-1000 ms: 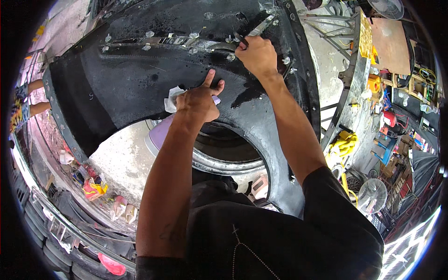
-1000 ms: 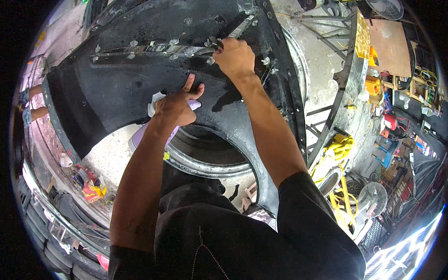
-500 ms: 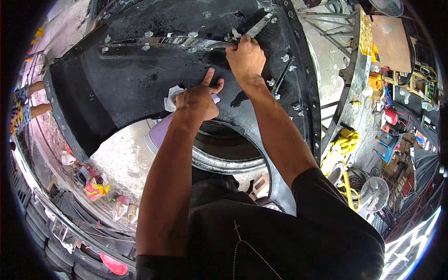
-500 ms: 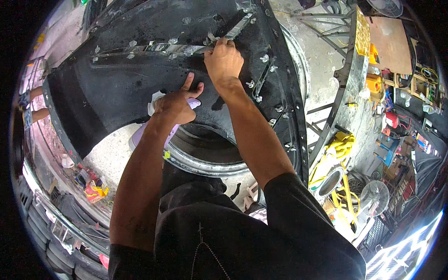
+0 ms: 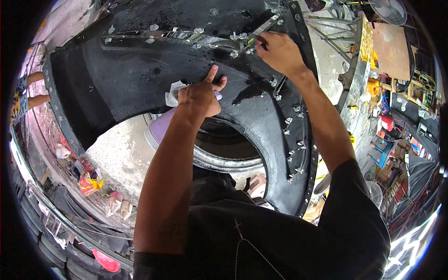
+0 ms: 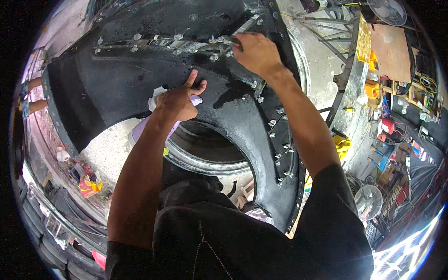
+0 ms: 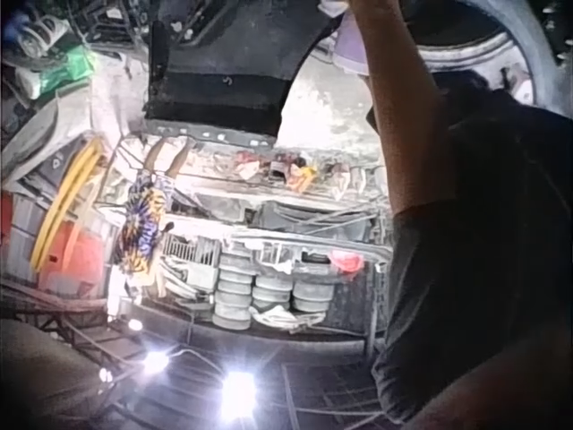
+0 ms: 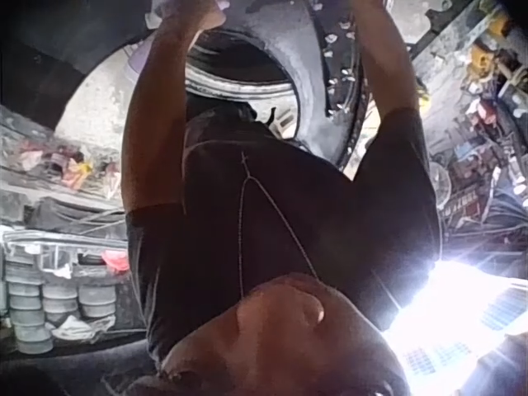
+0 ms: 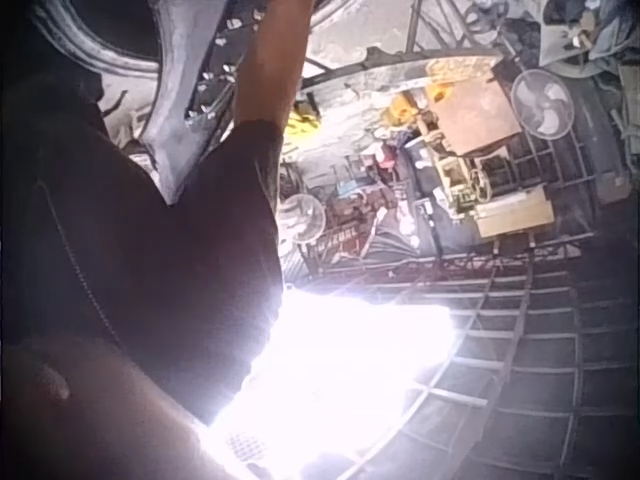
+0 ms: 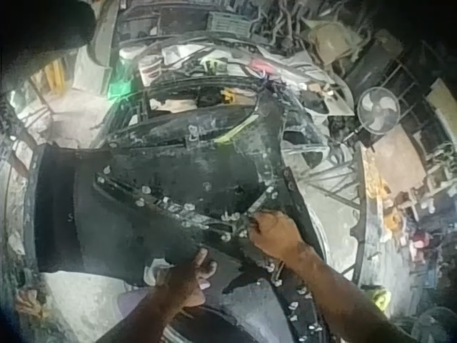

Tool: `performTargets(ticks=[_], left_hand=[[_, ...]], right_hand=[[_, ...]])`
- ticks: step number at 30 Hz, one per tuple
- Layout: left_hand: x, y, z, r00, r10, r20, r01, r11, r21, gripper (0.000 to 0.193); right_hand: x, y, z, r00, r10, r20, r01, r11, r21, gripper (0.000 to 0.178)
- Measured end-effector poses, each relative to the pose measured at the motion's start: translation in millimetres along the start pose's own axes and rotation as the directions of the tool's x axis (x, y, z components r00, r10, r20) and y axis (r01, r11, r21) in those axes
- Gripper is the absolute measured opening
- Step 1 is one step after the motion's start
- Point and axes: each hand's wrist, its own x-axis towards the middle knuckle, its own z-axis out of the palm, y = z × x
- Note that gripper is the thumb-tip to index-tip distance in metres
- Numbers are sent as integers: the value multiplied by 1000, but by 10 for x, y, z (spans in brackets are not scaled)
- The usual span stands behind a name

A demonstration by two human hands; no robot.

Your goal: Repairing a damaged car fender by cleaning, applying adhesive or filler, and sanding.

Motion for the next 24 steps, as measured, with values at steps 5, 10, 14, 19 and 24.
performTargets(ticks=[5, 10, 14, 19, 24], left_hand=[[51, -35, 39, 1000, -27, -13, 26, 1000, -15, 81], [48, -45, 48, 1000, -5, -27, 6, 1000, 4, 81], [23, -21, 30, 1000, -3, -5, 3, 1000, 18, 83], [71, -29, 66, 1000, -15, -13, 15, 1000, 10, 84], [71, -45, 89, 1000, -10, -26, 10, 1000, 5, 83]], right_hand=[[53, -275, 291, 979, 201, 24, -202, 974, 99, 21], [66, -435, 421, 960, 271, -66, -268, 962, 45, 18], [83, -537, 506, 962, 244, -126, -247, 969, -10, 16], [101, -631, 566, 949, 297, -110, -302, 953, -34, 20], [-1, -640, 402, 963, 257, 77, -263, 960, 94, 23]])
